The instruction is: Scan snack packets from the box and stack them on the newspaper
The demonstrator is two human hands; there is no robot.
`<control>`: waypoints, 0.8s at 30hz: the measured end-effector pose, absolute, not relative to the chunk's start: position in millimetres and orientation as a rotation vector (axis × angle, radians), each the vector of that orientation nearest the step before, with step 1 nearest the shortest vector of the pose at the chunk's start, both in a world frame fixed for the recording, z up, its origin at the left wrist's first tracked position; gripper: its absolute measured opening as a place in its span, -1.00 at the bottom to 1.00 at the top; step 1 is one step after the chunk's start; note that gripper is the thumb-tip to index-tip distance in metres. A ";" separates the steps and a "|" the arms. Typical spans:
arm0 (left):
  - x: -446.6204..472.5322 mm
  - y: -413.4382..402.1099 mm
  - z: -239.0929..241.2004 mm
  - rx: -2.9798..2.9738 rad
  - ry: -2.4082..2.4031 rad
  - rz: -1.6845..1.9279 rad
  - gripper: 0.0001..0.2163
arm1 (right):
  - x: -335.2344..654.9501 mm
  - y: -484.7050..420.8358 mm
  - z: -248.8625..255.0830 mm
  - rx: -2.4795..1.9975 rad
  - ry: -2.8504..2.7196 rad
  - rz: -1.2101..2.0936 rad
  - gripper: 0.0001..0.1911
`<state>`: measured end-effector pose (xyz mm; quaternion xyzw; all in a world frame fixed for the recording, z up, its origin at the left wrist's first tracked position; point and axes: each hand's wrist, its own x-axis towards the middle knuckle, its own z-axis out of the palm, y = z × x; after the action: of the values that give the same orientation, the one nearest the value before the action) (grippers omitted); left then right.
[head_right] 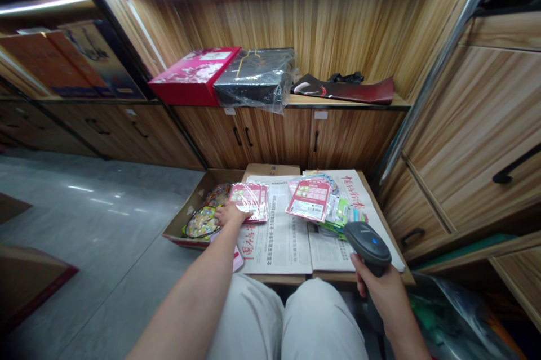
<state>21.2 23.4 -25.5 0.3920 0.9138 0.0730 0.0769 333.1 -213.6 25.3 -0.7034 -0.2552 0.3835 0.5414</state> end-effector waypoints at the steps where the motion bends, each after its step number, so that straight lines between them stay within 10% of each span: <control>1: 20.2 24.4 -23.5 1.165 2.753 0.248 -0.07 | 333.4 -213.7 24.3 -1.665 -0.603 0.912 -0.53; 12: 16.6 45.5 26.0 1.243 2.451 0.808 -0.89 | 330.6 -212.0 26.2 -1.620 -0.582 0.933 -0.53; 24: 131.2 38.9 9.6 1.021 1.190 1.231 -0.68 | 324.7 -209.1 36.8 -1.587 -0.622 0.863 -0.53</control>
<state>131.2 38.9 9.6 0.4299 0.5012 0.5185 0.5433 324.7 -209.1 36.8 -0.6782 -0.2660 0.3688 0.5772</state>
